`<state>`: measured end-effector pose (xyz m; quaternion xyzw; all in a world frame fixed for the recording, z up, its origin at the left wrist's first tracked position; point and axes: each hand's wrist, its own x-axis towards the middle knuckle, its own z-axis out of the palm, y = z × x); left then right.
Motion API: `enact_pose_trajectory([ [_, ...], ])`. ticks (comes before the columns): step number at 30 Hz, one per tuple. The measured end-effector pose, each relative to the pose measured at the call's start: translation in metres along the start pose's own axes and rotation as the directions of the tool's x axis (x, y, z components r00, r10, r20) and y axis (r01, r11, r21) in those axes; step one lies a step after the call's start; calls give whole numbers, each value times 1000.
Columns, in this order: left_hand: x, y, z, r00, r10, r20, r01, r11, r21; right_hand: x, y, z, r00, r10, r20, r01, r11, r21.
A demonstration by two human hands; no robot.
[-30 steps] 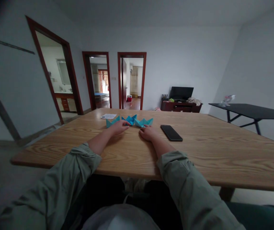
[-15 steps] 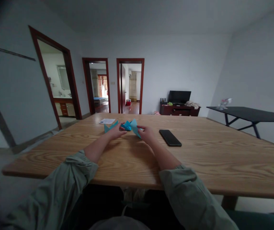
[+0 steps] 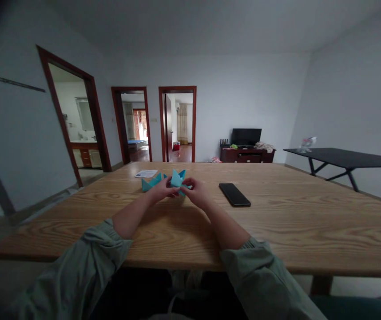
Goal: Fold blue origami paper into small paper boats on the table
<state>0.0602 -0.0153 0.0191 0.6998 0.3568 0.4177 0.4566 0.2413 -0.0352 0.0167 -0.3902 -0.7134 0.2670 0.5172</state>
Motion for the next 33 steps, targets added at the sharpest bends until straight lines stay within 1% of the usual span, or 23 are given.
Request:
enact_pose_trajectory([
  [2, 1, -1, 0, 999, 37, -3, -36, 998, 58, 0, 0, 1, 998, -54, -12, 53, 997, -49],
  [5, 3, -2, -1, 995, 94, -15, -93, 994, 58, 0, -1, 1, 996, -86, 4, 86, 990, -109],
  [9, 8, -6, -1, 982, 146, -121, -138, 988, 67, -2, -3, 1, 994, -100, 45, 107, 976, -192],
  [11, 10, -7, -1, 977, 149, -155, -138, 987, 79, -4, -5, 1, 993, -95, 69, 107, 974, -198],
  [13, 11, -6, -1, 975, 133, -179, -129, 991, 36, -4, -7, 1, 995, -76, 70, 87, 981, -174],
  [14, 11, -4, -2, 974, 117, -194, -120, 993, -6, -4, -7, -1, 997, -64, 41, 70, 985, -157],
  [16, 10, 0, -3, 971, 78, -228, -104, 989, -103, 0, -4, -5, 995, -46, -86, 36, 993, -116],
  [18, 7, 4, -4, 970, 56, -238, -103, 977, -189, 6, 1, -12, 965, -18, -262, -1, 997, -71],
  [19, 5, 5, -5, 972, 52, -230, -105, 969, -223, 9, 4, -16, 948, 14, -319, -27, 999, -36],
  [20, 4, 6, -6, 975, 53, -217, -108, 962, -251, 11, 7, -19, 940, 67, -333, -67, 998, 12],
  [21, 2, 7, -7, 979, 56, -198, -110, 955, -274, 12, 9, -22, 943, 127, -309, -112, 991, 68],
  [23, 0, 6, -9, 986, 58, -156, -103, 948, -301, 12, 11, -23, 960, 220, -175, -193, 968, 162],
  [25, 0, 5, -9, 991, 55, -121, -89, 950, -300, 10, 10, -21, 974, 227, -21, -218, 955, 200],
  [27, 1, 5, -9, 993, 54, -108, -84, 954, -287, 7, 8, -16, 981, 181, 69, -191, 963, 190],
  [29, 1, 5, -8, 990, 49, -129, -84, 956, -280, 5, 8, -12, 987, 142, 81, -154, 973, 170],
  [31, 1, 7, -7, 988, 36, -148, -77, 956, -282, 5, 9, -10, 990, 125, 61, -133, 978, 163],
  [33, 0, 8, -6, 991, 31, -129, -65, 960, -273, 7, 11, -10, 993, 110, 36, -114, 979, 169],
])
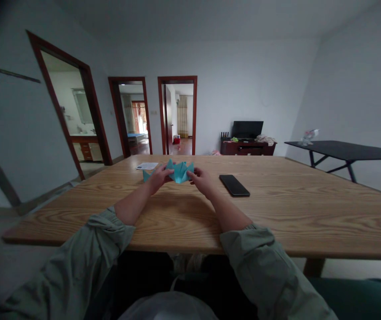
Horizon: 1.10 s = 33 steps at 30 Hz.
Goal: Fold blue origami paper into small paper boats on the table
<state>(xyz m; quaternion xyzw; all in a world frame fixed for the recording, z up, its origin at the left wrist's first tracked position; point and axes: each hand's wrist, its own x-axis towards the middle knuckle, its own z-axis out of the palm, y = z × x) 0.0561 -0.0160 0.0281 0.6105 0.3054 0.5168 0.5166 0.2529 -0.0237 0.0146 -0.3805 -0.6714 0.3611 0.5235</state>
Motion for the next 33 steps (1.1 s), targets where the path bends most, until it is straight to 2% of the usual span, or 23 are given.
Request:
enact_pose_trajectory([
  [7, 2, -8, -3, 989, -8, 147, -19, 983, 181, 3, 3, -4, 997, -71, -32, 70, 997, -37],
  [10, 3, -11, -5, 989, -20, 149, -18, 968, 250, 1, 0, -4, 996, -75, -58, 72, 996, -48],
  [12, 3, -11, -4, 987, -27, 161, -9, 975, 224, -1, -3, -4, 996, -67, -66, 63, 997, -51],
  [17, -1, -8, 1, 986, -50, 160, 26, 989, 147, -7, -10, 0, 998, -25, 49, 28, 998, -57],
  [21, -1, -9, 2, 986, -18, 167, -32, 956, 293, -8, -10, 5, 992, -30, 123, 45, 992, -120],
  [24, -2, -9, 1, 983, 17, 180, -100, 880, 464, -7, -6, 8, 985, -73, 154, 99, 981, -167],
  [27, -6, -7, 3, 984, 11, 179, -114, 808, 578, -6, -1, 9, 982, -102, 157, 133, 970, -204],
  [29, -9, -6, 4, 987, 17, 162, -111, 797, 594, -6, 1, 9, 985, -86, 148, 118, 967, -227],
  [33, -8, -4, 7, 990, 66, 122, -122, 837, 534, -9, -4, 9, 994, -42, 96, 65, 965, -254],
])
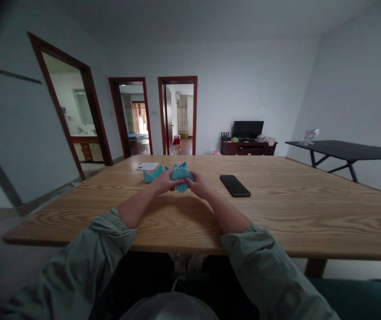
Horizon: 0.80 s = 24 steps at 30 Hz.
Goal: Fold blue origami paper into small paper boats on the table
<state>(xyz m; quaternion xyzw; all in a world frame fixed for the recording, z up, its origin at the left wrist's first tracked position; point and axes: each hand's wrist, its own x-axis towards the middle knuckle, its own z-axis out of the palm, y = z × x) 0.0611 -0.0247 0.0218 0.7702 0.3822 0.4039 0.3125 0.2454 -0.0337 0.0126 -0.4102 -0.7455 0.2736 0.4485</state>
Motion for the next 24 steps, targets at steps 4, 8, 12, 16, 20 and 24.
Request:
enact_pose_trajectory([
  [4, 6, -4, -1, 999, 1, -32, -5, 994, -108, -2, -9, -2, 997, 66, -51, -63, 997, 52],
  [8, 10, -7, -2, 999, -22, -30, 15, 978, -206, -1, -8, -4, 997, 45, -55, -40, 995, 89],
  [12, 7, -4, -2, 999, 33, -33, -39, 979, -200, 1, -4, -6, 998, 34, -51, -27, 992, 126],
  [16, 4, -1, -2, 998, 66, -12, -67, 981, -184, -1, -5, -5, 996, 70, -59, -61, 988, 143],
  [20, 5, -3, 0, 998, 58, -33, -63, 976, -209, -4, -14, -3, 998, 55, -42, -49, 991, 121],
  [24, 9, -7, 1, 995, -1, -96, -29, 949, -314, -6, -20, -5, 992, 41, -117, -33, 997, 70],
])
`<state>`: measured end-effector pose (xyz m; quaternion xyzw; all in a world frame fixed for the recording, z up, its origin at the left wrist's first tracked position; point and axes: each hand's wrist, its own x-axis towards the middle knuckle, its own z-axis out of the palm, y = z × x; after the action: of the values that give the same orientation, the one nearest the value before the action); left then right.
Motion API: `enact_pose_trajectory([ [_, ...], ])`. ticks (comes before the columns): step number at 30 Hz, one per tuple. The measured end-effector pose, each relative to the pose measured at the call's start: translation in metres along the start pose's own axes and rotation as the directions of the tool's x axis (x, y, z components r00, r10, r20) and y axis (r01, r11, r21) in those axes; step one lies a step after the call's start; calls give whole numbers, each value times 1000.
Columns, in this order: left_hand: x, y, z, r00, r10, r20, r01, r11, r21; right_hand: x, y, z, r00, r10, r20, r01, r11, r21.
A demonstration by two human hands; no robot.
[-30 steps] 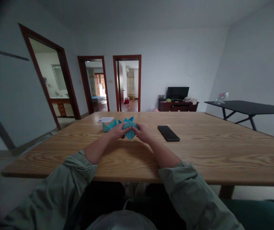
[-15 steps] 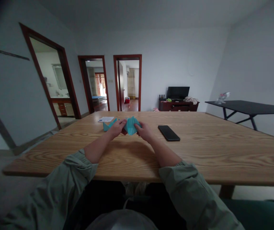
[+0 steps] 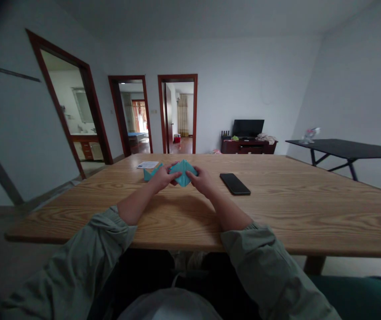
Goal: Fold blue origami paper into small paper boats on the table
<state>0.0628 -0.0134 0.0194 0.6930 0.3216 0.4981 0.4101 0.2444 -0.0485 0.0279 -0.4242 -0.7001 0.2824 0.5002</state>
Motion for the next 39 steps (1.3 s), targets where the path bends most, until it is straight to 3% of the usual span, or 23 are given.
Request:
enact_pose_trajectory([
  [6, -1, 5, -2, 999, -36, 6, 36, 999, -4, 5, 11, -4, 1000, -12, 11, 11, 999, 46],
  [12, -9, 11, -3, 995, -14, 103, -14, 963, 268, 5, 13, -3, 994, 6, 105, -2, 999, -42],
  [14, -9, 11, -2, 994, -15, 106, -16, 959, 284, 4, 11, -1, 992, -7, 124, 12, 999, -41],
  [23, -4, 8, 2, 989, -133, 66, 139, 987, -85, 4, 9, 1, 993, 6, 116, -16, 996, 89],
  [26, -3, 7, 1, 989, -140, 44, 143, 988, -59, 3, 7, 2, 994, 9, 110, -17, 998, 68],
  [31, -2, 5, 1, 997, -79, 13, 76, 989, 126, 2, 8, 3, 997, 5, 75, -5, 1000, 6],
  [33, -2, 7, 2, 998, -57, -9, 57, 992, 113, 4, 11, 3, 999, -3, 42, 1, 999, 38],
  [36, -5, 14, 2, 997, -75, 15, 75, 996, -54, 9, 17, 1, 999, 10, -30, -5, 985, 170],
  [39, -11, 22, 4, 985, -101, 138, 134, 956, -260, 12, 21, -2, 995, 50, -91, -23, 959, 282],
])
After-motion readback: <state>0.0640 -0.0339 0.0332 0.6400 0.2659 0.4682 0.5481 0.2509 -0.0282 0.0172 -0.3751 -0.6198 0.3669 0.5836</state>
